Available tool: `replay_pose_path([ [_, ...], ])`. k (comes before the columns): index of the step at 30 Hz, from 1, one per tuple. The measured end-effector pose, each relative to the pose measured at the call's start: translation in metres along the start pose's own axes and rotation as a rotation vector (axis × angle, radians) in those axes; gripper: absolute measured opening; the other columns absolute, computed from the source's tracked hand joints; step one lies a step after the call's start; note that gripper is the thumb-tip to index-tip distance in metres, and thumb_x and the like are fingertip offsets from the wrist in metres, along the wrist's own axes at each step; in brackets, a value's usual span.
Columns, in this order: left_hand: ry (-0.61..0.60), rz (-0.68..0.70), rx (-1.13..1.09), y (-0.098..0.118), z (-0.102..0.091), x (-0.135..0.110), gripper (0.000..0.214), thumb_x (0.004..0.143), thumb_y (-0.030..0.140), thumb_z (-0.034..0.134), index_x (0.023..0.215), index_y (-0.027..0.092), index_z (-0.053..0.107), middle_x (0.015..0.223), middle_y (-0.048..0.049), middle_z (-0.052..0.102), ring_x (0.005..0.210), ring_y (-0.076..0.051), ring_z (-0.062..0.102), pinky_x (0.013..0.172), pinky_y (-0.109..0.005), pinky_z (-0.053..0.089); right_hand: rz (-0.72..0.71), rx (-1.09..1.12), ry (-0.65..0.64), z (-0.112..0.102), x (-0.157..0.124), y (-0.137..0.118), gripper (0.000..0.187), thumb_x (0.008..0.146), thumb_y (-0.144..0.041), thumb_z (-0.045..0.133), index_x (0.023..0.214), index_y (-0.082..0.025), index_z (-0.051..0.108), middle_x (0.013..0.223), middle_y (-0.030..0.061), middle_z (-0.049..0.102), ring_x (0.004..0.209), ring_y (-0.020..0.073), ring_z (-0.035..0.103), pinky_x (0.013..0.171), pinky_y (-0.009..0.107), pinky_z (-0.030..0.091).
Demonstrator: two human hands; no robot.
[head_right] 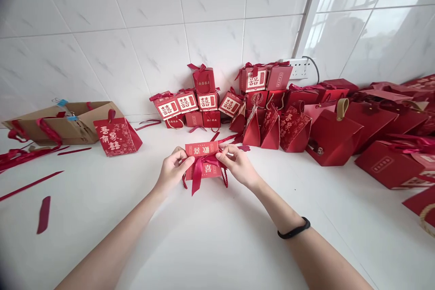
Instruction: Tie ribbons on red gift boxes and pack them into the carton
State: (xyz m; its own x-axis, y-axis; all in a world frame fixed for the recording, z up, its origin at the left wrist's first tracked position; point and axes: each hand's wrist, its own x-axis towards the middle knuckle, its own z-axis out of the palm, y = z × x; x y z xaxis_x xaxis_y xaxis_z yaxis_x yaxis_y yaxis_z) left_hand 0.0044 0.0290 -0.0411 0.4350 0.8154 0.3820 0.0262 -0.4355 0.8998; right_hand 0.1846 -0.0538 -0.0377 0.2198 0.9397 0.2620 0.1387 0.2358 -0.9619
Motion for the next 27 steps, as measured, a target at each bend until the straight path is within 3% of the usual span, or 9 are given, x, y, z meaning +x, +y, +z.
replay_pose_path([
  [5,0.116,-0.033,0.073,0.009,0.005,-0.004,0.041,0.073,0.037,0.064,0.056,0.018,0.032,0.072,0.0017,0.037,0.06,-0.009,0.04,0.054,-0.021,0.038,-0.03,-0.037,-0.114,-0.003,0.0,-0.007,0.039,0.075,-0.056,0.061,0.072,-0.02,0.048,0.104,0.0065,0.059,0.094,0.0207,0.058,0.081,0.036,0.048],
  [10,0.222,-0.021,0.139,0.014,0.01,-0.007,0.042,0.07,0.031,0.067,0.053,0.018,0.03,0.073,0.0016,0.037,0.061,-0.009,0.039,0.06,-0.022,0.042,0.05,-0.397,-0.074,-0.001,-0.001,-0.009,0.033,0.081,-0.052,0.053,0.071,-0.02,0.053,0.072,0.0015,0.057,0.068,0.0173,0.053,0.065,0.034,0.044],
  [15,0.246,-0.016,0.146,0.012,0.013,-0.009,0.04,0.071,0.029,0.067,0.054,0.018,0.033,0.075,0.0013,0.037,0.063,-0.01,0.042,0.063,-0.023,0.043,-0.032,-0.672,0.024,-0.002,-0.008,-0.023,0.033,0.08,-0.046,0.053,0.06,-0.02,0.058,0.078,0.0053,0.057,0.071,0.0193,0.055,0.065,0.033,0.043],
  [17,0.266,-0.014,0.154,0.011,0.014,-0.009,0.039,0.071,0.028,0.067,0.054,0.018,0.032,0.075,0.0014,0.037,0.064,-0.01,0.042,0.065,-0.024,0.044,0.009,-0.741,0.012,-0.003,-0.013,-0.036,0.034,0.08,-0.044,0.053,0.056,-0.02,0.055,0.071,0.0037,0.054,0.063,0.0161,0.053,0.057,0.029,0.042],
  [20,0.298,-0.013,0.171,0.011,0.016,-0.009,0.039,0.07,0.025,0.067,0.054,0.018,0.032,0.075,0.0016,0.037,0.065,-0.01,0.043,0.067,-0.023,0.044,0.259,-0.639,-0.237,0.001,-0.022,-0.053,0.033,0.083,-0.04,0.046,0.057,-0.019,0.05,0.053,-0.0022,0.049,0.043,0.0092,0.045,0.043,0.023,0.035],
  [23,0.299,-0.021,0.171,0.012,0.017,-0.009,0.039,0.07,0.024,0.067,0.054,0.018,0.032,0.075,0.0016,0.038,0.064,-0.009,0.042,0.064,-0.023,0.044,0.441,-0.399,-0.511,0.011,-0.029,-0.055,0.03,0.083,-0.035,0.042,0.059,-0.018,0.044,0.051,-0.0027,0.055,0.036,0.0073,0.047,0.039,0.02,0.038],
  [27,0.284,-0.028,0.169,0.013,0.016,-0.009,0.039,0.07,0.026,0.066,0.054,0.018,0.032,0.074,0.0016,0.038,0.062,-0.009,0.042,0.062,-0.023,0.044,0.503,-0.418,-0.634,0.012,-0.026,-0.043,0.024,0.08,-0.029,0.045,0.06,-0.017,0.048,0.052,-0.0005,0.059,0.039,0.0087,0.053,0.037,0.018,0.038],
])
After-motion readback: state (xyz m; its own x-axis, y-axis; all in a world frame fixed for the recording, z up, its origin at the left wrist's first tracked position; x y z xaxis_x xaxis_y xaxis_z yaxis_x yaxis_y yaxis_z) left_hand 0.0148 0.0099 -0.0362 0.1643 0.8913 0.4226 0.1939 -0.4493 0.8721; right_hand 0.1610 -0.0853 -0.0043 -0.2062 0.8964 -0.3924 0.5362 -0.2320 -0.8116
